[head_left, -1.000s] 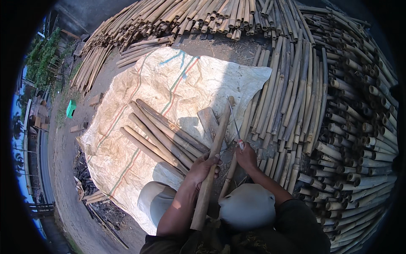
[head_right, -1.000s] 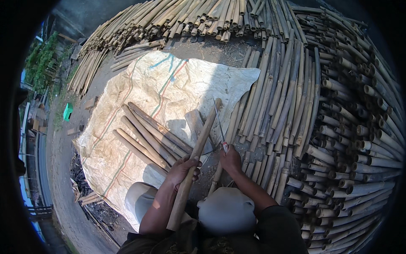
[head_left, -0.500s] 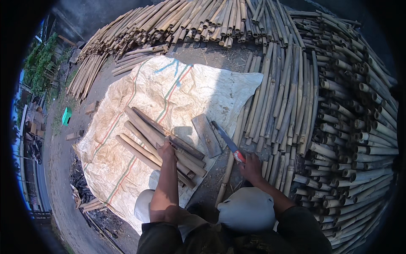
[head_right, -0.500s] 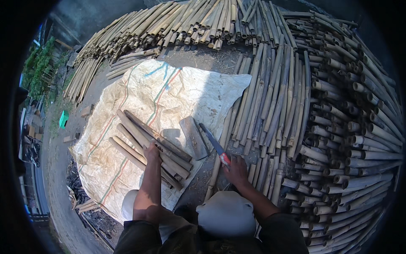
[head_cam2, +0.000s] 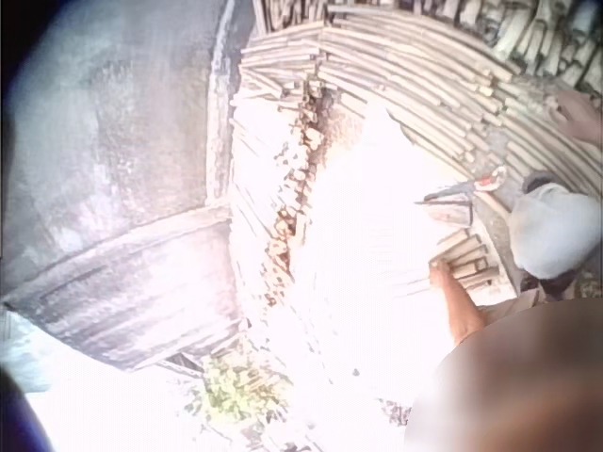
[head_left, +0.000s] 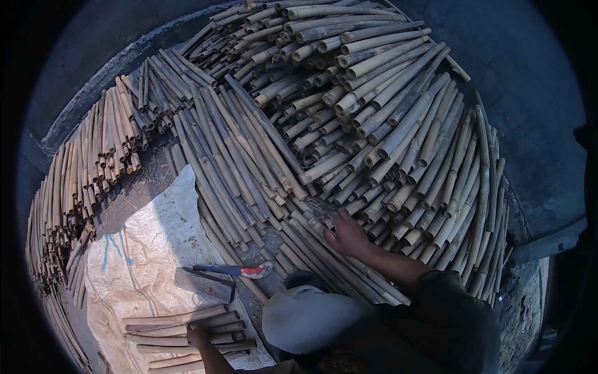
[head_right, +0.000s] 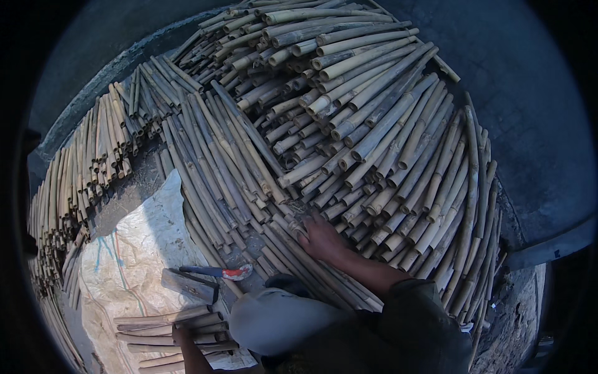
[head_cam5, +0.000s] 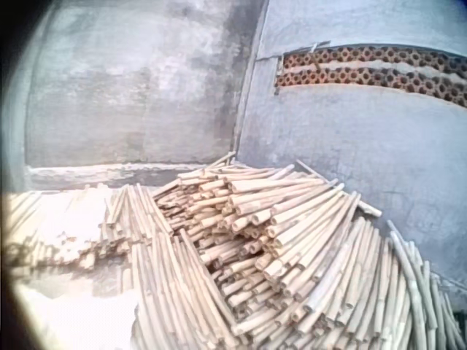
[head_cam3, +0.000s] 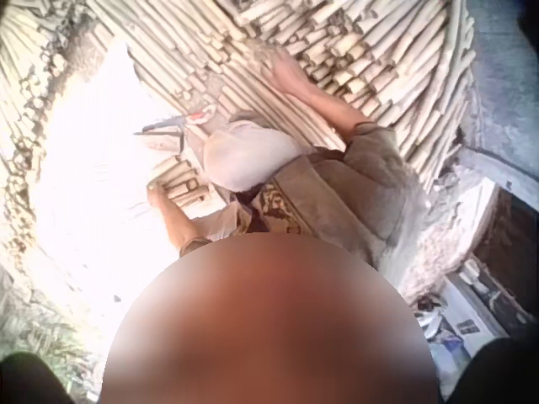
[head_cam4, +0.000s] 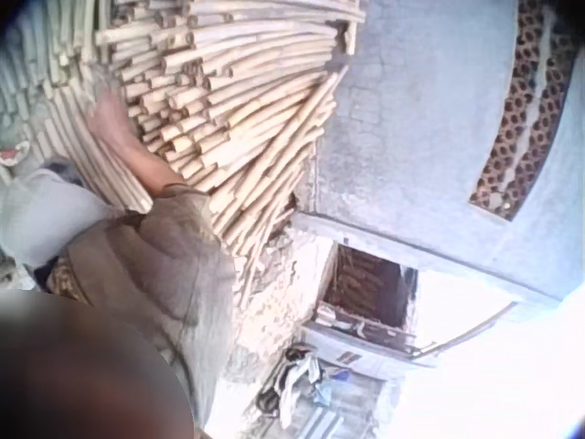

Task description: The person spreads a large sack on the ground, then repeatedly picks up bamboo poles from a pile, cuts them into shorter pieces using a machete, and places the cut pieces back onto the pile.

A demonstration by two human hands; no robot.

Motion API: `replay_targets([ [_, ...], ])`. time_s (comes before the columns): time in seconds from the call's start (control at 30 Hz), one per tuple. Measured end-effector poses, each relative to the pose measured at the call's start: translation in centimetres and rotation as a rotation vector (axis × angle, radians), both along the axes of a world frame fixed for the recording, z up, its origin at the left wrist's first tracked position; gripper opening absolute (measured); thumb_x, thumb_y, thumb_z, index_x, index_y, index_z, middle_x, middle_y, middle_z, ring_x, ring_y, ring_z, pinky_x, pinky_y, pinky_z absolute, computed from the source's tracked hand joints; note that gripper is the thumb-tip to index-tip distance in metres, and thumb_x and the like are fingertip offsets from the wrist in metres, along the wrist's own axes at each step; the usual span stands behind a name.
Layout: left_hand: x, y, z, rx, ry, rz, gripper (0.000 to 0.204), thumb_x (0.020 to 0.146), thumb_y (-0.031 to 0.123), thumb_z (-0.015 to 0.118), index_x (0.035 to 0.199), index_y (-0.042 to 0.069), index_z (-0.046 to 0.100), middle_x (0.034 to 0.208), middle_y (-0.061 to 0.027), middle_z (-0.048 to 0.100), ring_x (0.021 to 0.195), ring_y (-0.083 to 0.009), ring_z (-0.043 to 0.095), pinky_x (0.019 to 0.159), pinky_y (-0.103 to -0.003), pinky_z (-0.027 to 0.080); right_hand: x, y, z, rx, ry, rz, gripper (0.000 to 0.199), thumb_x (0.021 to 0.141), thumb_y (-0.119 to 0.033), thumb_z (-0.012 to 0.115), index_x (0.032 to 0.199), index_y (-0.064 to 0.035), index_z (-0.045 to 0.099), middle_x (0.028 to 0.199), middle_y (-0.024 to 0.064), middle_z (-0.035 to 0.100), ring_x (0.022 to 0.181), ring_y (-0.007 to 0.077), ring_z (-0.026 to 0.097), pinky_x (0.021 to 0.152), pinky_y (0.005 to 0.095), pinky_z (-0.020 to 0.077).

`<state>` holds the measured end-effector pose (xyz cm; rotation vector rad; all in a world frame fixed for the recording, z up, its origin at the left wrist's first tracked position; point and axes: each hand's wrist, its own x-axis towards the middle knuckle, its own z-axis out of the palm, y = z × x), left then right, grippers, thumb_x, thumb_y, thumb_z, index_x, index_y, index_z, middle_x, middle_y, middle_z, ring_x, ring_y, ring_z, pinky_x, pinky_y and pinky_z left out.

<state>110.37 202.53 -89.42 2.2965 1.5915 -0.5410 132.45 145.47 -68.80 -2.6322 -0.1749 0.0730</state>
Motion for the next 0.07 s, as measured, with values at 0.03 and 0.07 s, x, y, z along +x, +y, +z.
replay_targets([
  [0.03,0.7,0.1,0.3,0.000,-0.071,0.030,0.067,0.085,0.038,0.069,0.150,0.024,0.053,0.112,-0.0183,0.073,0.107,-0.0368,0.068,0.104,-0.052,0.042,-0.2,-0.9,1.4,-0.008,-0.041,-0.005,0.045,0.090,-0.024,0.069,0.123,0.0047,0.059,0.118,0.0265,0.058,0.111,0.0439,0.060,0.093,0.0478,0.0507],
  [0.07,1.9,1.4,1.0,-0.021,-0.068,-0.034,0.067,0.085,0.038,0.069,0.150,0.024,0.053,0.112,-0.0183,0.073,0.107,-0.0368,0.068,0.104,-0.052,0.042,-0.6,-1.9,2.9,-0.038,-0.104,-0.025,0.045,0.091,-0.023,0.069,0.125,0.0033,0.058,0.118,0.0253,0.058,0.108,0.0431,0.060,0.092,0.0482,0.0507],
])
